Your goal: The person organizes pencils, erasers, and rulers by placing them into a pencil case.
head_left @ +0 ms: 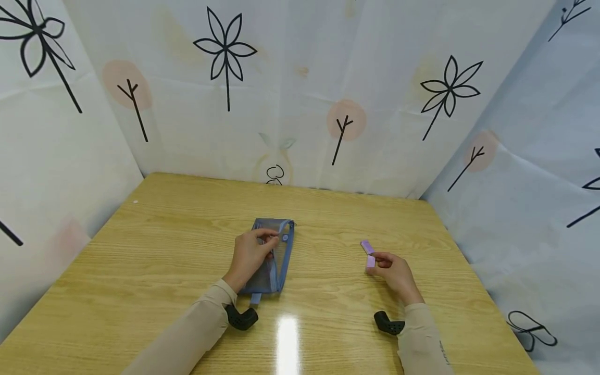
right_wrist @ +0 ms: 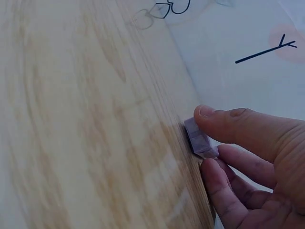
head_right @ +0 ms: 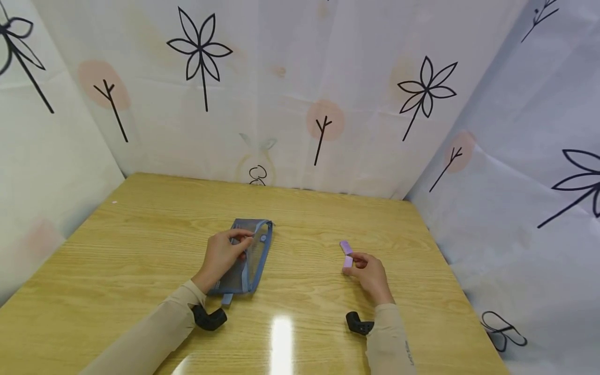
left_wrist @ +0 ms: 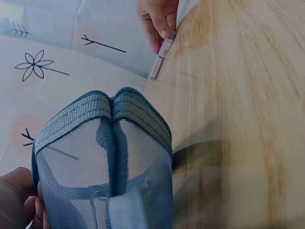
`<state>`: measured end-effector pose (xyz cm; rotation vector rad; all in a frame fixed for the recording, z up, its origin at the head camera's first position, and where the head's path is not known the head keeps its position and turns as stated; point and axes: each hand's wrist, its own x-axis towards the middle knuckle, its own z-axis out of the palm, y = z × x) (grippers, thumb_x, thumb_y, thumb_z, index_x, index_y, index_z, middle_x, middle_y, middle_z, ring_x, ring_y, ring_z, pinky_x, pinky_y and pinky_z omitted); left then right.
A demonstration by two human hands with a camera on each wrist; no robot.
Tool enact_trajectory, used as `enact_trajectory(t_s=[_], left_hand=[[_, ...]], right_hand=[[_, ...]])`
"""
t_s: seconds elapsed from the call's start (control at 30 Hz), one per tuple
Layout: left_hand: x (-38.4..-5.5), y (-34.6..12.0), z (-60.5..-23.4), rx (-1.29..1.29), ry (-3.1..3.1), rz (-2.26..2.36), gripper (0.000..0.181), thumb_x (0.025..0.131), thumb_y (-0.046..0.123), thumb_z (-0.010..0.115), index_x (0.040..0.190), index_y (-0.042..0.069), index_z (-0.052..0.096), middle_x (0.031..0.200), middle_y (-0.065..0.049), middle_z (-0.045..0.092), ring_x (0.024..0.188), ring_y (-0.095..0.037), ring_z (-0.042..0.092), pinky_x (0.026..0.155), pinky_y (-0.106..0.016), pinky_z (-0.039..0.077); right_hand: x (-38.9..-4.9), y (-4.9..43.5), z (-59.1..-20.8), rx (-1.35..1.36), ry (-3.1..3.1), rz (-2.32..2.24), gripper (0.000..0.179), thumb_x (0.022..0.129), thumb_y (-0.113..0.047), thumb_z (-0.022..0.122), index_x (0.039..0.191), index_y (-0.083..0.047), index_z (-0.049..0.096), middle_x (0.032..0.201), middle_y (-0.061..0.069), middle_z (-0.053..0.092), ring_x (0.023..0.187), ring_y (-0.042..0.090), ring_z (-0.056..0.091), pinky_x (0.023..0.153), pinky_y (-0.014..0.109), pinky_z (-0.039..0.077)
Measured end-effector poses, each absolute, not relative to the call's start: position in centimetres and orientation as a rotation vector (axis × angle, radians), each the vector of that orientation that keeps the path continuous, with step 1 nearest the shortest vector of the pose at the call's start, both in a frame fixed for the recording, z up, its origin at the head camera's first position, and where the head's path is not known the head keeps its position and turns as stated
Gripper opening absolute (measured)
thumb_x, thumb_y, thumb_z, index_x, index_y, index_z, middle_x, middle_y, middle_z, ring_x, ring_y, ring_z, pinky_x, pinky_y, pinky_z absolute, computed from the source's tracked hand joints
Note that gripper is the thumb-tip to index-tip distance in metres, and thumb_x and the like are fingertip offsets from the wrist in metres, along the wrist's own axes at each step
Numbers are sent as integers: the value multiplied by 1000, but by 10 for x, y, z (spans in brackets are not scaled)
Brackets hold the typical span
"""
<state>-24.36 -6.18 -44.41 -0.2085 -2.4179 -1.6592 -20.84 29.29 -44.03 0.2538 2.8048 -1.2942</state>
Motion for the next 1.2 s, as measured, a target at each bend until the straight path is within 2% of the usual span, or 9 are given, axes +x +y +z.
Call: enact_trajectory(t_s=[0.13,0.4,0.63,0.83,1.2], left_hand=[[-244,-62,-445,-209,-2416,-1670,16,90,19,73,102,9,77,78,-10,68,53,-14,64,51,-29,54],[-243,-61,-445,-207,-2402,-1664,14,89,17,73,100,10,77,74,-2,65,52,-14,64,51,-29,54],[-244,-62,-445,-207,-2400,-1681,14,89,18,73,101,10,77,75,-2,65,53,-14,64,51,-28,55],[-243,-62,-445,-207,-2398,-1687,15,90,16,73,102,8,77,74,-3,65,53,-15,64,51,-29,55],[-243,-63,-444,-219,-2406,-1674,15,90,18,72,102,9,77,75,-6,66,52,-15,64,51,-29,54]], right_hand=[[-208,291,-440,263,2799,-1301,56,84,-20,79,131,2,60,124,24,61,110,34,59,91,46,50],[-207,289,-437,275,2793,-1303,55,84,-19,79,131,3,60,122,24,62,110,34,59,89,44,50],[-207,289,-436,274,2779,-1322,55,83,-14,79,132,4,59,122,24,61,110,34,58,86,39,52],[-207,287,-437,273,2773,-1328,55,84,-10,77,133,4,57,124,24,59,113,35,56,89,41,51],[-207,286,-440,297,2815,-1325,54,81,-11,81,129,3,61,114,20,63,105,30,59,79,31,51]])
